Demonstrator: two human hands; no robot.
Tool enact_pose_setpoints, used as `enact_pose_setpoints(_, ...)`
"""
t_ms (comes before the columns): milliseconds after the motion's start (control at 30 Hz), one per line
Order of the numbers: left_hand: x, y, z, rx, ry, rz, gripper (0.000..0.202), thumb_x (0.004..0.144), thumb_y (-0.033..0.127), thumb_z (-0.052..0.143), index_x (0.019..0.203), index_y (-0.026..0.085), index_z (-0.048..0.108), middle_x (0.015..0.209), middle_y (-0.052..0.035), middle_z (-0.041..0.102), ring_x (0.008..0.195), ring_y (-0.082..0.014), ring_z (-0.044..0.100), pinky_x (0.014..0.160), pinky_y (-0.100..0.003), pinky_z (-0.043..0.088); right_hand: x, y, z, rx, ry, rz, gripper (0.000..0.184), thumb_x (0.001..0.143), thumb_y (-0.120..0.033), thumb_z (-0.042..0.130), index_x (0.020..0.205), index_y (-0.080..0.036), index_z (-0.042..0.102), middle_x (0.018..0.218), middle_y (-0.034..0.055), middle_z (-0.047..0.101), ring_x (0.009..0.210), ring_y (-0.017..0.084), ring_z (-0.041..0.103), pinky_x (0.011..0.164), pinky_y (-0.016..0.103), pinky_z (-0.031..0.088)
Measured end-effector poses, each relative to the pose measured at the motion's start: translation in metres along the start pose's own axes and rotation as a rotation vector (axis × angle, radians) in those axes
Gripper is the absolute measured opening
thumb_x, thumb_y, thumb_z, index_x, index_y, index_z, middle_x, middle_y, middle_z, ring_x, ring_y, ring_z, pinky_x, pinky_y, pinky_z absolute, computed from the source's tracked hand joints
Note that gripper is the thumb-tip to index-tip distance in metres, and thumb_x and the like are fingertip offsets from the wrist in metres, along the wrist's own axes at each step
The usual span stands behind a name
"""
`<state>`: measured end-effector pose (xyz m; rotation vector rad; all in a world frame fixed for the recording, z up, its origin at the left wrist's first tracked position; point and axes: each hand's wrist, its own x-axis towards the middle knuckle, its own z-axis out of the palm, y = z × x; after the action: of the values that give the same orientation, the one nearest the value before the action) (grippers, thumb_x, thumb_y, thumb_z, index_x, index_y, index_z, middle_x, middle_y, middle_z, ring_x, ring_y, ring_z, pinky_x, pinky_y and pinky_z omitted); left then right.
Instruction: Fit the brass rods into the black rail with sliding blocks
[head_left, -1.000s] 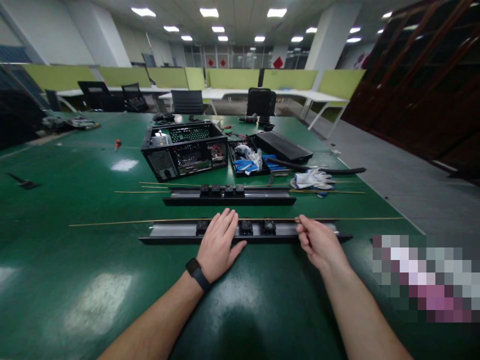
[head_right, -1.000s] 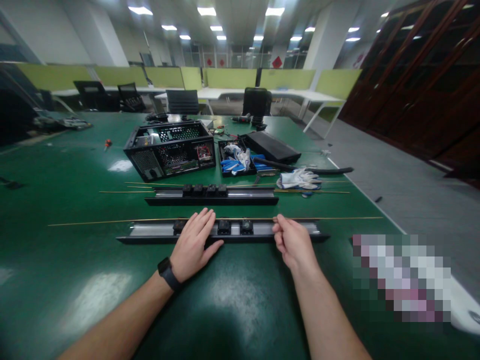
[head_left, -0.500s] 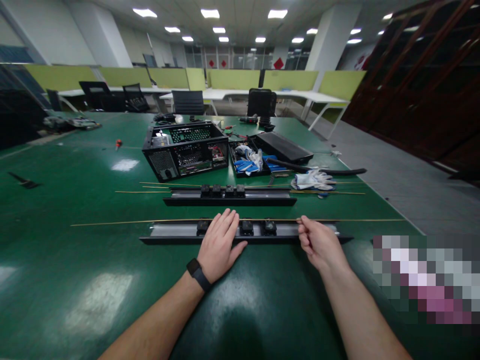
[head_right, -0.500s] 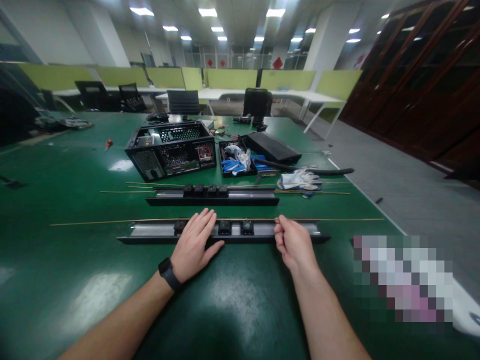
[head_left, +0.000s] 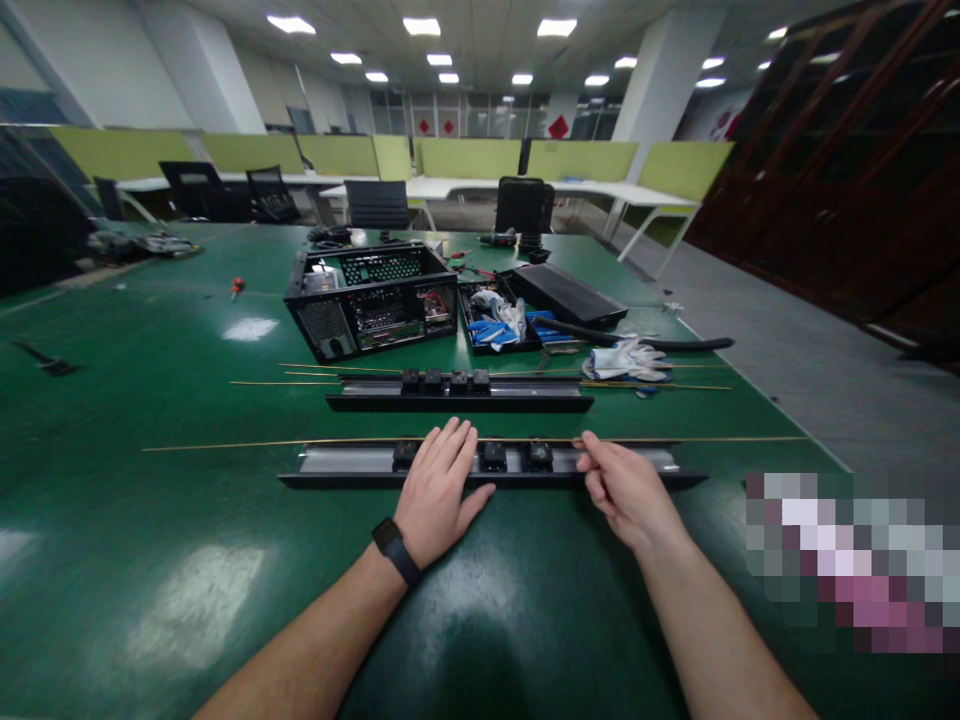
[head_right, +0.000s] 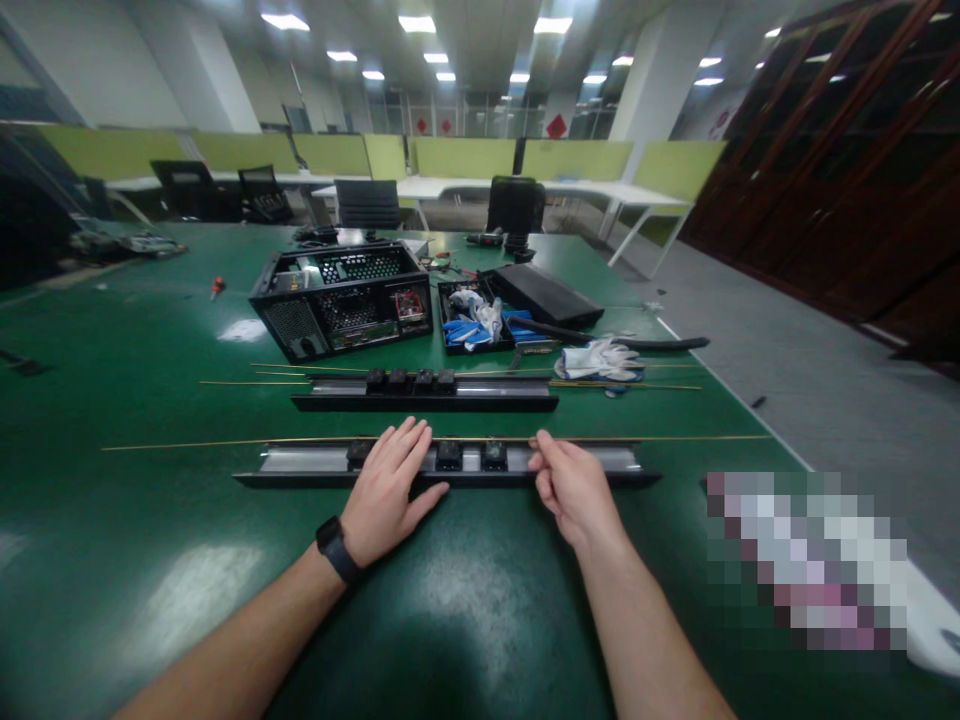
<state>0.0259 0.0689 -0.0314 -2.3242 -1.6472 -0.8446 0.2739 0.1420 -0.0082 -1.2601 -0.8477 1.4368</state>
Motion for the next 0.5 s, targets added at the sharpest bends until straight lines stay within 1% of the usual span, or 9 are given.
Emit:
enact_pose_setpoints(133, 0.0005, 0.0000, -0.0009, 0.003, -0.003, 0.007, 0.068, 0.091, 0.036, 0.058, 0.151, 0.015, 0.032, 0.150, -0.0150, 0.045, 0.144, -0.0312, 0.033, 0.118, -0.053, 0.031, 0.0003, 0.0011, 0.0008, 0.035, 0.002, 0.011, 0.028, 0.075, -0.038, 0.078, 0.082, -0.014, 0.064, 0.059, -0.0008, 0.058, 0.030, 0.004, 0.036, 0.023, 0.014, 0.017)
enact_pose_setpoints(300, 0.0019, 0.0010, -0.0015, 0.015, -0.018, 0.020, 0.067, 0.091, 0.035, 0.058, 0.149, 0.013, 0.033, 0.151, -0.0149, 0.043, 0.145, -0.0288, 0.031, 0.119, -0.050, 0.030, 0.0002, -0.0021, -0.0007, 0.104, 0.021, 0.037, 0.022, 0.076, -0.031, 0.077, 0.080, -0.014, 0.064, 0.058, -0.0009, 0.057, 0.032, 0.004, 0.035, 0.023, 0.013, 0.018)
enact_pose_setpoints(500, 0.0007, -0.0005, -0.0007, 0.013, -0.018, 0.016, 0.068, 0.091, 0.035, 0.058, 0.150, 0.014, 0.032, 0.151, -0.0149, 0.043, 0.145, -0.0292, 0.032, 0.119, -0.051, 0.030, -0.0006, -0.0028, -0.0001, 0.116, 0.044, 0.030, 0.020, 0.077, -0.030, 0.075, 0.077, -0.015, 0.062, 0.057, -0.0015, 0.056, 0.033, 0.004, 0.035, 0.023, 0.012, 0.020)
